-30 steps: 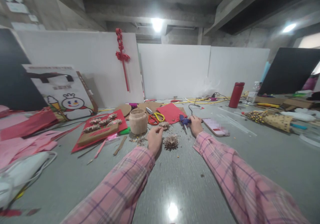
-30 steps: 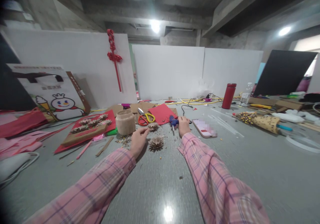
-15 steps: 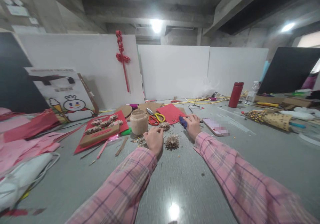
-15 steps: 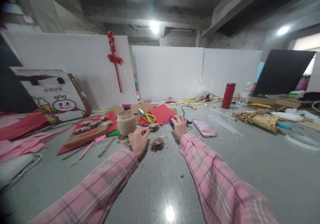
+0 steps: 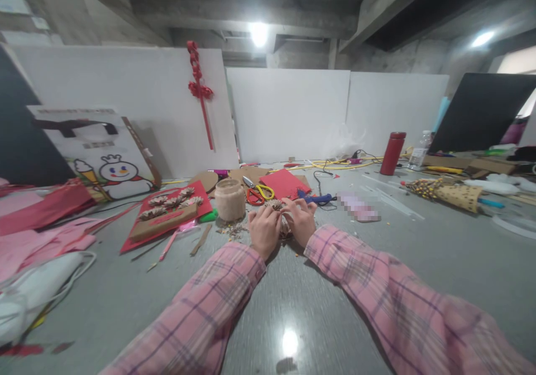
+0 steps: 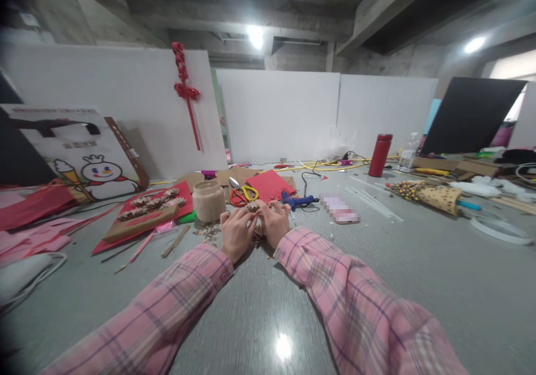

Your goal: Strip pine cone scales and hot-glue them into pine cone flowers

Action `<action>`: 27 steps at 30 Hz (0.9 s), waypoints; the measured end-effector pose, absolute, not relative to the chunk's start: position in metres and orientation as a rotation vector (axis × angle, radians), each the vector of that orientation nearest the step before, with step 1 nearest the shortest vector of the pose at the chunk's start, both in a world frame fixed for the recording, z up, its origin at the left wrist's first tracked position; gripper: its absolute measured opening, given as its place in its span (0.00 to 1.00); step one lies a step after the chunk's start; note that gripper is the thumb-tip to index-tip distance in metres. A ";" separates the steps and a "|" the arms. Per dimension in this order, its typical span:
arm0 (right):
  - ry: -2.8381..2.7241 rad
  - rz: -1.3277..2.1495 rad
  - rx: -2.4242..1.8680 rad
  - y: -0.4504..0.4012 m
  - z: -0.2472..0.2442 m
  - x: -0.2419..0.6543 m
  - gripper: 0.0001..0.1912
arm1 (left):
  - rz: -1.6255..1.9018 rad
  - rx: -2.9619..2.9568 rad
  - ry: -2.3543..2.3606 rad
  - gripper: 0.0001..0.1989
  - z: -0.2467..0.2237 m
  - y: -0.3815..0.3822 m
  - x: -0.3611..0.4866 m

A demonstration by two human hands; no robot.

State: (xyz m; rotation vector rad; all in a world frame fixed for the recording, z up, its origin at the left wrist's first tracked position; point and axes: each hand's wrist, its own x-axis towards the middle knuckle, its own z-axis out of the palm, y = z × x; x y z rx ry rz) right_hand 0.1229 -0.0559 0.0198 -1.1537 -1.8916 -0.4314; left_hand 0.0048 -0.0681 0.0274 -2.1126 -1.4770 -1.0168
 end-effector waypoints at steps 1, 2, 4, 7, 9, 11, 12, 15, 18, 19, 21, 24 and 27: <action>-1.893 -0.430 -1.151 -0.056 0.020 0.123 0.17 | -1.011 -2.115 -1.470 0.14 0.027 -0.068 0.005; -1.895 -0.426 -1.145 -0.056 0.020 0.123 0.17 | -1.007 -2.115 -1.465 0.14 0.027 -0.069 0.005; -1.893 -0.416 -1.137 -0.056 0.020 0.123 0.17 | -0.999 -2.117 -1.454 0.13 0.027 -0.069 0.005; -1.893 -0.418 -1.152 -0.056 0.020 0.123 0.16 | -0.980 -2.132 -1.443 0.12 0.028 -0.071 0.005; -1.895 -0.428 -1.165 -0.055 0.019 0.123 0.16 | -0.959 -2.142 -1.445 0.12 0.029 -0.071 0.005; -1.893 -0.432 -1.169 -0.054 0.019 0.123 0.15 | -0.936 -2.145 -1.445 0.12 0.029 -0.072 0.005; -1.890 -0.430 -1.170 -0.054 0.019 0.123 0.15 | -0.928 -2.147 -1.445 0.12 0.029 -0.072 0.005; -1.884 -0.405 -1.173 -0.054 0.019 0.123 0.12 | -0.943 -2.167 -1.437 0.12 0.028 -0.072 0.005; -1.877 -0.378 -1.165 -0.054 0.019 0.122 0.09 | -1.019 -2.163 -1.476 0.12 0.026 -0.070 0.005; -1.874 -0.377 -1.163 -0.054 0.020 0.122 0.09 | -1.039 -2.142 -1.510 0.12 0.025 -0.069 0.005; -1.860 -0.383 -1.172 -0.055 0.020 0.123 0.09 | -1.034 -2.099 -1.594 0.14 0.023 -0.068 0.005; -1.836 -0.383 -1.194 -0.056 0.022 0.129 0.10 | -0.934 -2.131 -1.670 0.17 0.019 -0.069 0.005; -1.822 -0.391 -1.194 -0.060 0.023 0.136 0.11 | -0.843 -2.234 -1.686 0.19 0.018 -0.073 0.004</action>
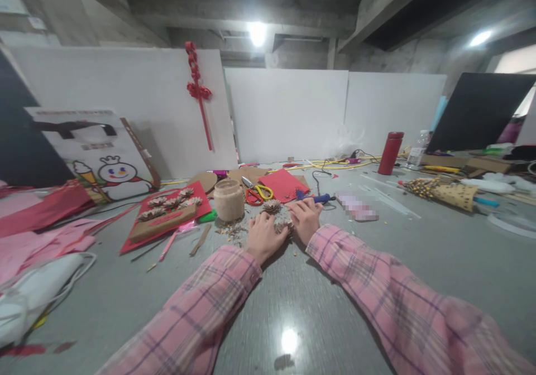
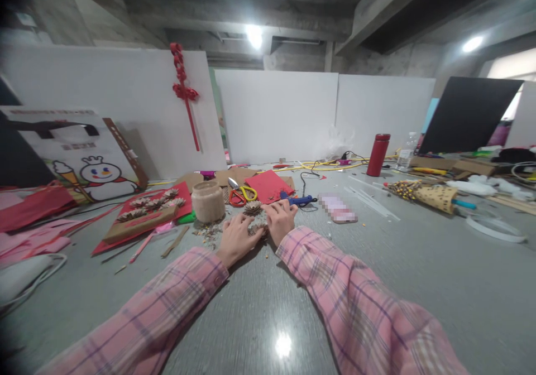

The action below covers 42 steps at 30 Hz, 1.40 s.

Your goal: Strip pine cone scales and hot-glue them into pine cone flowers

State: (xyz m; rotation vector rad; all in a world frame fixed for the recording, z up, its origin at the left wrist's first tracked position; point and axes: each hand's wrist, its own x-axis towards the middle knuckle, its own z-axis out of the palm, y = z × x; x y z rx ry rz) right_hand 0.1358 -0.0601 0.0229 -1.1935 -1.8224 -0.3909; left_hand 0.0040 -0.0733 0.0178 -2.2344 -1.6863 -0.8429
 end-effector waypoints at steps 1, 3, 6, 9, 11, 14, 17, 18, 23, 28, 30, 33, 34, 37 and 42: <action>-1.815 -0.397 -1.189 -0.062 0.023 0.138 0.11 | -0.828 -2.271 -1.685 0.18 0.018 -0.075 0.003; -1.796 -0.404 -1.182 -0.067 0.023 0.143 0.11 | -0.831 -2.340 -1.682 0.17 0.019 -0.079 0.002; -1.745 -0.394 -1.194 -0.072 0.022 0.149 0.10 | -0.939 -2.471 -1.671 0.13 0.021 -0.082 -0.001; -1.656 -0.345 -1.226 -0.072 0.020 0.154 0.08 | -1.149 -2.617 -1.710 0.11 0.022 -0.080 -0.004; -1.585 -0.300 -1.253 -0.070 0.018 0.156 0.06 | -1.331 -2.683 -1.758 0.11 0.021 -0.077 -0.005; -1.493 -0.228 -1.287 -0.066 0.015 0.157 0.06 | -1.615 -2.759 -1.750 0.10 0.017 -0.069 -0.007; -1.462 -0.163 -1.285 -0.068 0.016 0.154 0.07 | -1.886 -2.770 -1.698 0.09 0.014 -0.059 -0.006; -1.463 -0.147 -1.276 -0.069 0.017 0.152 0.07 | -1.973 -2.770 -1.674 0.09 0.013 -0.056 -0.005; -1.501 -0.092 -1.238 -0.079 0.023 0.142 0.08 | -2.228 -2.826 -1.588 0.12 0.014 -0.047 -0.002; -1.508 -0.075 -1.249 -0.079 0.022 0.140 0.07 | -2.248 -2.879 -1.693 0.11 0.013 -0.047 -0.003; -1.514 -0.076 -1.245 -0.077 0.021 0.141 0.07 | -2.213 -2.866 -1.731 0.11 0.012 -0.047 -0.003; -1.508 -0.074 -1.255 -0.076 0.021 0.140 0.08 | -2.152 -2.870 -1.737 0.11 0.011 -0.046 -0.004; -1.500 -0.070 -1.267 -0.076 0.021 0.140 0.08 | -2.142 -2.867 -1.744 0.11 0.011 -0.046 -0.004; -1.485 -0.050 -1.299 -0.077 0.023 0.139 0.07 | -2.144 -2.859 -1.767 0.10 0.011 -0.046 -0.003; -1.503 -0.009 -1.313 -0.079 0.024 0.138 0.07 | -2.153 -2.874 -1.764 0.10 0.011 -0.045 -0.004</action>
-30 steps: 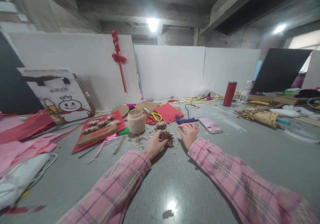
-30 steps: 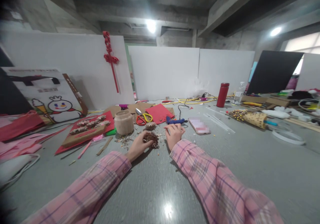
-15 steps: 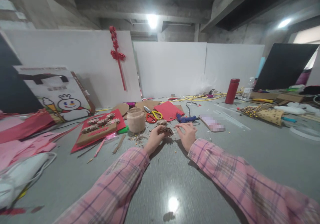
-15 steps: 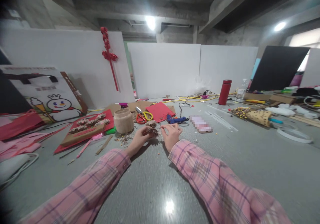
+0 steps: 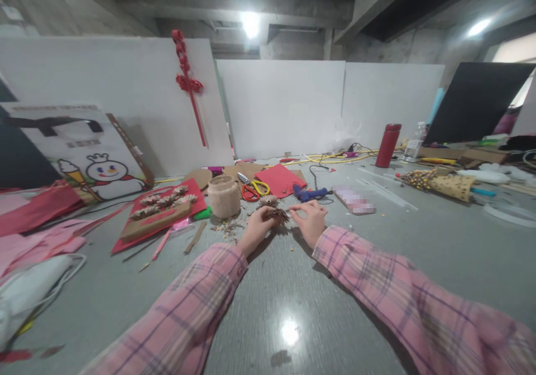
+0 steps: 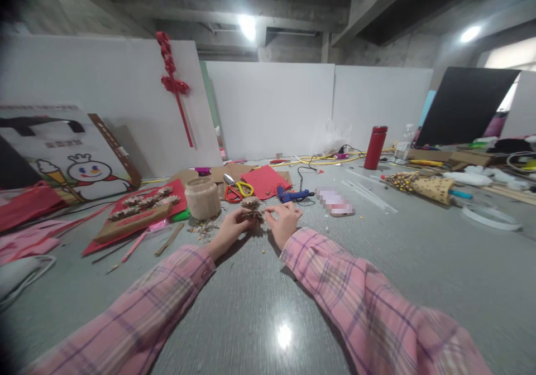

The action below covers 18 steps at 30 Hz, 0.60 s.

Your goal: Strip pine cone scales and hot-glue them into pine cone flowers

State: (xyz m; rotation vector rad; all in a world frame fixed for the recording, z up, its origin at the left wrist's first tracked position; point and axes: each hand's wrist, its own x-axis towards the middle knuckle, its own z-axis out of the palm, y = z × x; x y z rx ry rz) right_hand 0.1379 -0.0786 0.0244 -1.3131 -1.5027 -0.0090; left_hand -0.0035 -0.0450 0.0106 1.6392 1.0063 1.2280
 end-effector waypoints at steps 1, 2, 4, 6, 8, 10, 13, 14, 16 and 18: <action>-1.505 -0.004 -1.315 -0.079 0.025 0.138 0.07 | 1.226 1.646 1.003 0.10 0.010 -0.045 -0.004; -1.508 -0.001 -1.315 -0.079 0.024 0.138 0.07 | 1.224 1.652 1.000 0.10 0.010 -0.045 -0.004; -1.514 -0.003 -1.314 -0.079 0.024 0.138 0.07 | 1.220 1.657 0.992 0.10 0.010 -0.045 -0.004; -1.522 -0.006 -1.308 -0.078 0.023 0.138 0.07 | 1.218 1.654 0.990 0.10 0.010 -0.045 -0.004; -1.527 -0.005 -1.303 -0.078 0.023 0.138 0.06 | 1.219 1.652 0.996 0.10 0.011 -0.046 -0.004; -1.527 0.001 -1.304 -0.077 0.022 0.138 0.06 | 1.216 1.656 1.005 0.10 0.011 -0.046 -0.003; -1.525 0.017 -1.307 -0.076 0.021 0.138 0.06 | 1.212 1.658 1.027 0.10 0.012 -0.046 -0.003; -1.528 0.021 -1.305 -0.076 0.021 0.138 0.06 | 1.213 1.654 1.033 0.11 0.012 -0.046 -0.003; -1.538 0.022 -1.298 -0.076 0.021 0.139 0.06 | 1.216 1.645 1.031 0.11 0.013 -0.047 -0.003; -1.550 0.026 -1.291 -0.076 0.021 0.139 0.06 | 1.216 1.632 1.018 0.11 0.013 -0.047 -0.003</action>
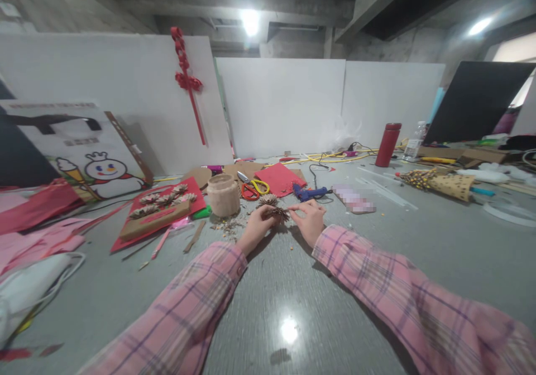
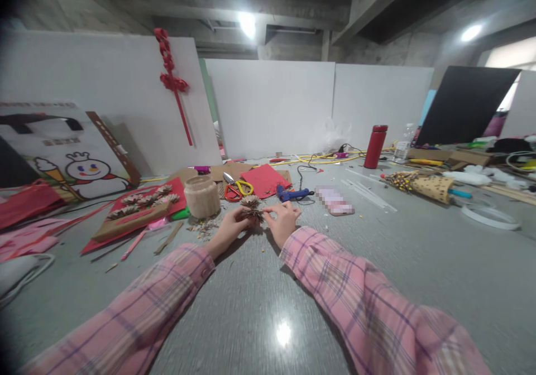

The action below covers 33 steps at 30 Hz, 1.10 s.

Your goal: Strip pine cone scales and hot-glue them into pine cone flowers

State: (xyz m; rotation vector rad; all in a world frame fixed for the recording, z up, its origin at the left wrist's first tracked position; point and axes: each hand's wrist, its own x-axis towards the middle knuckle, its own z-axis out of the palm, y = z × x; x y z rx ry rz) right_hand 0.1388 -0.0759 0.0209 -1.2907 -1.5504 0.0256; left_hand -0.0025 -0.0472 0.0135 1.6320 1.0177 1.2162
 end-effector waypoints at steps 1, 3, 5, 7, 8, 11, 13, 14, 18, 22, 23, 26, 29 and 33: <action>-1.555 0.029 -1.286 -0.076 0.021 0.139 0.06 | 1.216 1.626 1.013 0.12 0.014 -0.048 -0.002; -1.562 0.038 -1.276 -0.075 0.020 0.139 0.07 | 1.216 1.619 1.020 0.12 0.015 -0.048 -0.002; -1.564 0.053 -1.270 -0.073 0.019 0.140 0.07 | 1.212 1.634 1.055 0.13 0.016 -0.049 -0.002; -1.566 0.077 -1.271 -0.072 0.018 0.141 0.08 | 1.201 1.664 1.096 0.13 0.017 -0.050 -0.002; -1.569 0.094 -1.271 -0.071 0.018 0.141 0.08 | 1.196 1.677 1.109 0.12 0.018 -0.051 -0.002; -1.574 0.138 -1.272 -0.069 0.017 0.142 0.08 | 1.177 1.676 1.124 0.12 0.020 -0.054 -0.002; -1.567 0.151 -1.284 -0.068 0.017 0.143 0.08 | 1.162 1.666 1.141 0.12 0.021 -0.055 -0.002; -1.564 0.155 -1.291 -0.068 0.017 0.143 0.08 | 1.156 1.665 1.151 0.12 0.021 -0.056 -0.002; -1.568 0.171 -1.295 -0.067 0.016 0.143 0.07 | 1.154 1.669 1.170 0.12 0.020 -0.054 -0.002; -1.564 0.187 -1.308 -0.065 0.015 0.144 0.07 | 1.138 1.676 1.156 0.12 0.017 -0.051 -0.003; -1.564 0.188 -1.314 -0.065 0.014 0.144 0.07 | 1.134 1.675 1.146 0.13 0.016 -0.050 -0.003; -1.571 0.187 -1.316 -0.063 0.013 0.145 0.07 | 1.133 1.678 1.131 0.13 0.014 -0.049 -0.003; -1.577 0.183 -1.316 -0.062 0.011 0.146 0.07 | 1.124 1.696 1.128 0.12 0.014 -0.050 -0.004; -1.593 0.190 -1.315 -0.060 0.010 0.147 0.07 | 1.119 1.714 1.130 0.12 0.015 -0.050 -0.004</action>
